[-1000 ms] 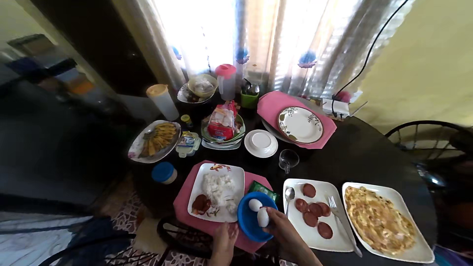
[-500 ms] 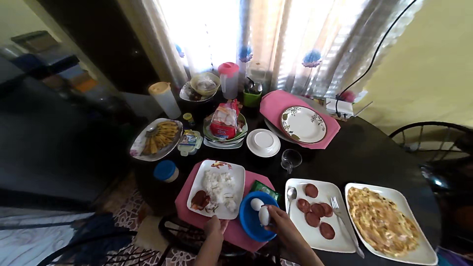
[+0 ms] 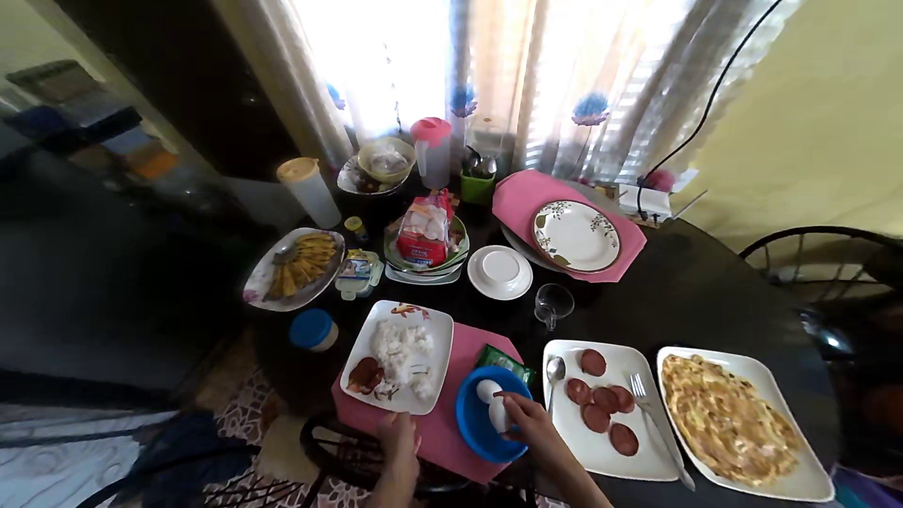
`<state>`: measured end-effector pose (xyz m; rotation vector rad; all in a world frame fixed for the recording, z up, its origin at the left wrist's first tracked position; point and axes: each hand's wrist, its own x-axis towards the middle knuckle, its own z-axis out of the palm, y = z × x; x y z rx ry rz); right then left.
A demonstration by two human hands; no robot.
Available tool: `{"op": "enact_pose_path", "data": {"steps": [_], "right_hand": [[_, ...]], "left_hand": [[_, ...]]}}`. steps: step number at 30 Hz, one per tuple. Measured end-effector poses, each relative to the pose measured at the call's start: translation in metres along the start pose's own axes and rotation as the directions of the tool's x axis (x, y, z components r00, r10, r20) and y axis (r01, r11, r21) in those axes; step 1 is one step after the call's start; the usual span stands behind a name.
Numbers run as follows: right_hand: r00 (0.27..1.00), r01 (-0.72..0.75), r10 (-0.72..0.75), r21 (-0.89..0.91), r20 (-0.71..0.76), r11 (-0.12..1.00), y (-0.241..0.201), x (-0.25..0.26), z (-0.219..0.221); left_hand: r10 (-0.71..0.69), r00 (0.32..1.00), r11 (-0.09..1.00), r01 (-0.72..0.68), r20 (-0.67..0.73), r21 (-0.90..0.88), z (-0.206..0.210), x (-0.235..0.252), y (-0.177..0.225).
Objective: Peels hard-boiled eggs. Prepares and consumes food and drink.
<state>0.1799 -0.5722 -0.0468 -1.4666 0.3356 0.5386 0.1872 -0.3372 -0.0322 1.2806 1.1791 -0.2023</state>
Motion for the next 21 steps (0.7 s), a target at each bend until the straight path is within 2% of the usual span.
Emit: {"op": "enact_pose_path", "data": {"steps": [2, 4, 6, 8, 11, 15, 21], "right_hand": [[1.000, 0.005, -0.005, -0.037, 0.009, 0.999, 0.000, 0.001, 0.001], [1.000, 0.005, -0.003, -0.082, 0.027, 0.997, -0.001, 0.003, 0.003], [0.999, 0.004, 0.003, -0.144, 0.046, 0.990, -0.002, 0.003, 0.006], [0.999, 0.025, -0.018, -0.235, 0.033, 0.972, -0.003, 0.003, 0.010], [0.997, 0.052, -0.066, -0.348, -0.029, 0.936, -0.007, -0.002, 0.018], [0.977, 0.092, -0.180, -0.532, -0.116, 0.842, -0.009, -0.006, 0.024], [0.976, 0.097, -0.193, -0.586, -0.104, 0.805, -0.006, -0.007, 0.021]], "left_hand": [[0.164, 0.967, 0.964, -0.199, 0.197, 0.175, 0.005, -0.029, -0.012], [0.240, 0.840, 0.871, -0.408, 0.486, 0.274, 0.015, -0.046, -0.025], [0.256, 0.713, 0.771, -0.558, 0.653, 0.308, 0.029, -0.050, -0.039], [0.298, 0.671, 0.688, -0.644, 0.679, 0.335, 0.042, -0.046, -0.049], [0.348, 0.691, 0.641, -0.669, 0.634, 0.377, 0.048, -0.042, -0.050], [0.366, 0.705, 0.641, -0.664, 0.608, 0.384, 0.048, -0.044, -0.052], [0.382, 0.750, 0.633, -0.638, 0.540, 0.438, 0.052, -0.048, -0.053]]}}
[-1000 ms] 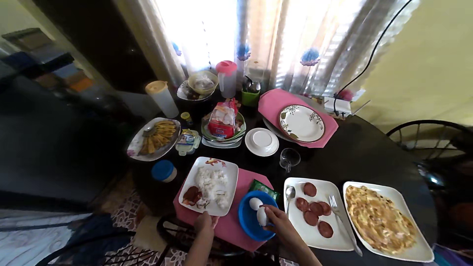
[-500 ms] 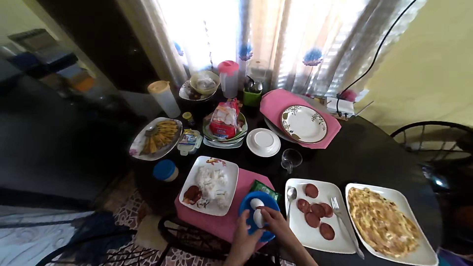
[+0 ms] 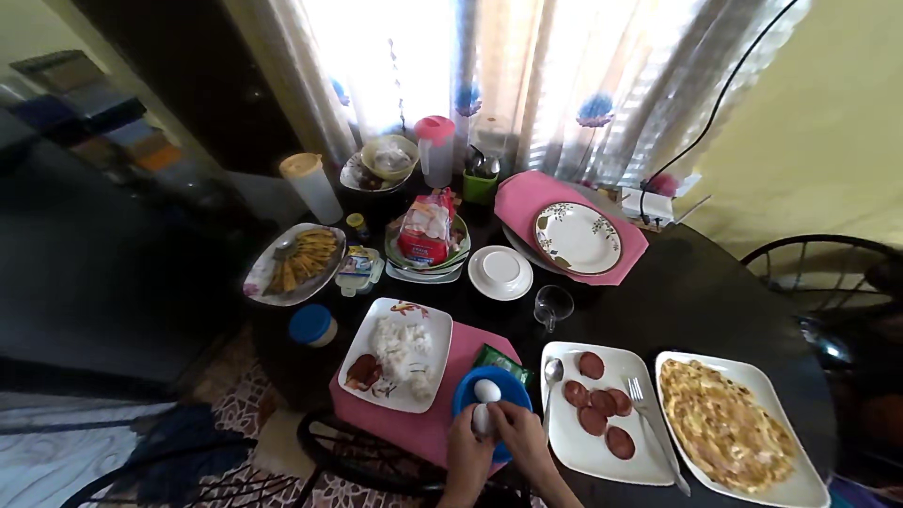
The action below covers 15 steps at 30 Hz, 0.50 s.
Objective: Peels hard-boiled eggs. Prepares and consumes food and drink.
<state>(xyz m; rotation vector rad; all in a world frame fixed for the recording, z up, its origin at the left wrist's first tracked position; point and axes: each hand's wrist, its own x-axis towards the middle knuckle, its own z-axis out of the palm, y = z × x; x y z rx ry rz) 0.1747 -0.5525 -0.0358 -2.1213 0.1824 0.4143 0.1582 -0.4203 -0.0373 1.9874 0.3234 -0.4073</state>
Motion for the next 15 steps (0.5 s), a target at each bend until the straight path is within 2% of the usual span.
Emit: {"op": "enact_pose_path", "data": {"steps": [10, 15], "right_hand": [[0.996, 0.086, -0.079, -0.156, 0.049, 0.984, -0.005, 0.004, 0.003], [0.990, 0.137, -0.134, -0.098, 0.038, 0.986, 0.004, 0.004, 0.002]], "left_hand": [[0.054, 0.998, 0.998, -0.053, -0.028, 0.046, 0.000, 0.000, 0.000], [0.018, 1.000, 1.000, -0.018, 0.006, 0.023, -0.004, 0.005, -0.001]]}}
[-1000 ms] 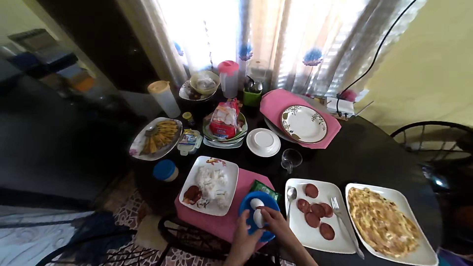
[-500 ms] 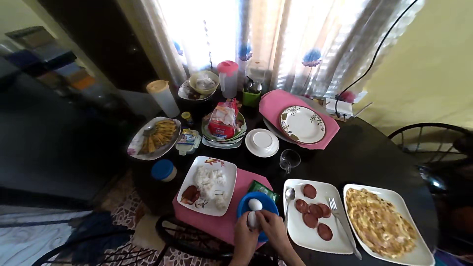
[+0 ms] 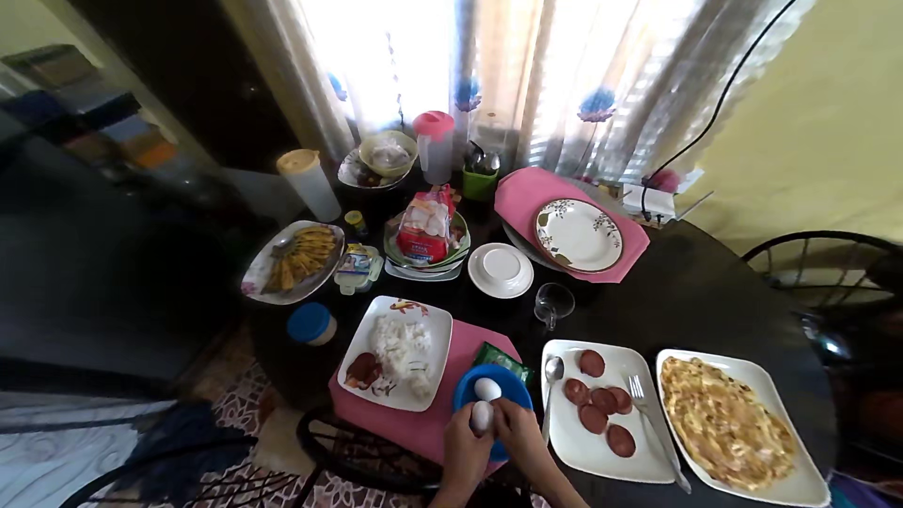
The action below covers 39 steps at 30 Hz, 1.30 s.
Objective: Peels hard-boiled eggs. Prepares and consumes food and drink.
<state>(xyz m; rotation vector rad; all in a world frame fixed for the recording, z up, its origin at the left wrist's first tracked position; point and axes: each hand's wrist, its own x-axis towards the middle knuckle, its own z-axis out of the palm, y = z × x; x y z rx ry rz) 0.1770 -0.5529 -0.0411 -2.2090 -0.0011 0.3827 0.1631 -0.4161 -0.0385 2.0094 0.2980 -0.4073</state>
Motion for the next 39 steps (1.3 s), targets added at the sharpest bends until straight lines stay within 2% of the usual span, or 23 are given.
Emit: {"op": "enact_pose_path", "data": {"steps": [6, 17, 24, 28, 30, 31, 34, 36, 39], "right_hand": [[0.997, 0.068, -0.063, 0.088, -0.051, 0.994, 0.007, 0.001, 0.005], [0.993, 0.094, -0.094, -0.003, -0.069, 0.996, 0.003, 0.002, 0.005], [0.976, 0.159, -0.158, -0.004, -0.152, 0.987, 0.013, 0.002, 0.009], [0.987, 0.054, -0.051, 0.015, -0.151, 0.998, 0.012, 0.001, 0.005], [0.994, 0.017, -0.027, -0.097, -0.102, 0.995, 0.010, 0.002, 0.003], [0.998, 0.013, -0.025, -0.209, -0.053, 0.978, 0.010, 0.003, 0.002], [0.982, 0.073, 0.034, -0.541, 0.186, 0.838, 0.001, 0.008, 0.001], [0.954, 0.132, 0.085, -0.658, 0.288, 0.742, -0.003, 0.014, 0.003], [0.938, 0.130, 0.156, -0.732, 0.310, 0.669, -0.006, 0.019, 0.008]], "left_hand": [[-0.033, 0.998, 0.998, 0.036, 0.062, -0.047, -0.005, 0.006, -0.006], [-0.025, 0.998, 0.994, 0.031, 0.058, -0.109, -0.004, 0.005, -0.007], [-0.027, 0.994, 0.958, 0.056, 0.107, -0.283, -0.005, 0.006, -0.015], [0.009, 0.989, 0.921, 0.048, 0.146, -0.387, -0.007, 0.004, -0.017], [-0.001, 0.984, 0.904, 0.077, 0.178, -0.421, -0.010, 0.003, -0.015], [-0.007, 0.983, 0.897, 0.088, 0.185, -0.433, -0.012, 0.003, -0.013], [-0.024, 0.987, 0.898, 0.092, 0.161, -0.430, -0.014, 0.001, -0.015], [-0.032, 0.991, 0.916, 0.080, 0.128, -0.394, -0.015, 0.003, -0.017], [-0.036, 0.996, 0.941, 0.063, 0.087, -0.333, -0.016, 0.002, -0.020]]}}
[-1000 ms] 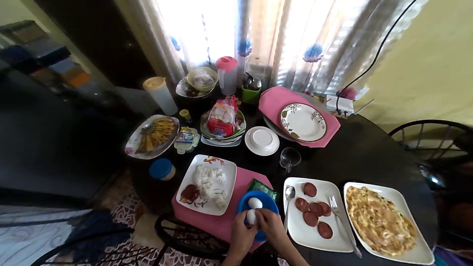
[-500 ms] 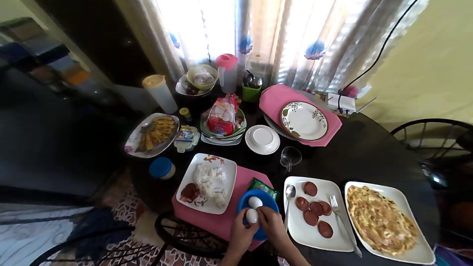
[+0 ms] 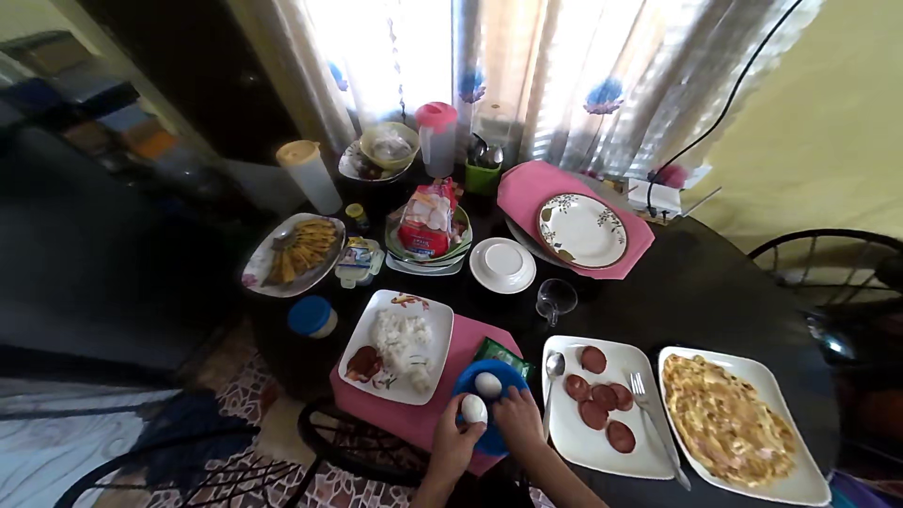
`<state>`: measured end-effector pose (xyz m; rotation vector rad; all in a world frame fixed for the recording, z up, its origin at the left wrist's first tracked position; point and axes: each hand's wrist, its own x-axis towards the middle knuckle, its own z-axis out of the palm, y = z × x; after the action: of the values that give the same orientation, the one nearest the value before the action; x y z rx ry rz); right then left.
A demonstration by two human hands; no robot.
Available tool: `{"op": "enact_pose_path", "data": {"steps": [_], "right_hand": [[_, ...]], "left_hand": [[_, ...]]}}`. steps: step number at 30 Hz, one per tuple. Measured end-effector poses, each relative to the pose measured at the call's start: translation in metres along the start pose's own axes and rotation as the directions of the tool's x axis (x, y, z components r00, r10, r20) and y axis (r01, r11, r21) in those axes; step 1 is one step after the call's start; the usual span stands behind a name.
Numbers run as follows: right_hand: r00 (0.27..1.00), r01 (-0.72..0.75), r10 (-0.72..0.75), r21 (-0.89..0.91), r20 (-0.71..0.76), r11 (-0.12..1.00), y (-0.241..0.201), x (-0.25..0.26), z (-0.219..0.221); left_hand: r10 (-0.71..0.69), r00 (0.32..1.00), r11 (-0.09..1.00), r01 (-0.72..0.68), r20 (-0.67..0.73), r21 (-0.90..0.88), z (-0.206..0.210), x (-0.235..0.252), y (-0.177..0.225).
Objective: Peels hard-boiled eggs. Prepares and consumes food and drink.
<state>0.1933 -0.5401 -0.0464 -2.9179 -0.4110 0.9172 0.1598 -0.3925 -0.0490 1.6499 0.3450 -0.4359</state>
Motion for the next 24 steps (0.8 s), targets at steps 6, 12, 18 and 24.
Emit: {"op": "enact_pose_path", "data": {"steps": [6, 12, 18, 24], "right_hand": [[0.990, -0.088, 0.068, 0.161, 0.123, 0.983, 0.002, -0.005, -0.016], [0.999, 0.026, 0.017, 0.726, -0.051, 0.687, 0.012, -0.022, -0.013], [0.979, 0.067, 0.117, 0.803, -0.168, 0.592, -0.003, -0.025, 0.002], [0.971, 0.087, 0.104, 0.724, -0.215, 0.685, -0.004, -0.027, 0.001]], "left_hand": [[0.004, 0.999, 0.997, -0.001, -0.037, 0.078, -0.002, -0.004, 0.003], [0.017, 0.998, 0.995, -0.011, -0.057, 0.101, 0.007, -0.004, 0.003], [-0.003, 0.998, 0.985, 0.013, -0.058, 0.170, 0.013, -0.005, 0.011], [-0.016, 0.998, 0.984, 0.026, -0.059, 0.174, 0.015, -0.007, 0.012]]}}
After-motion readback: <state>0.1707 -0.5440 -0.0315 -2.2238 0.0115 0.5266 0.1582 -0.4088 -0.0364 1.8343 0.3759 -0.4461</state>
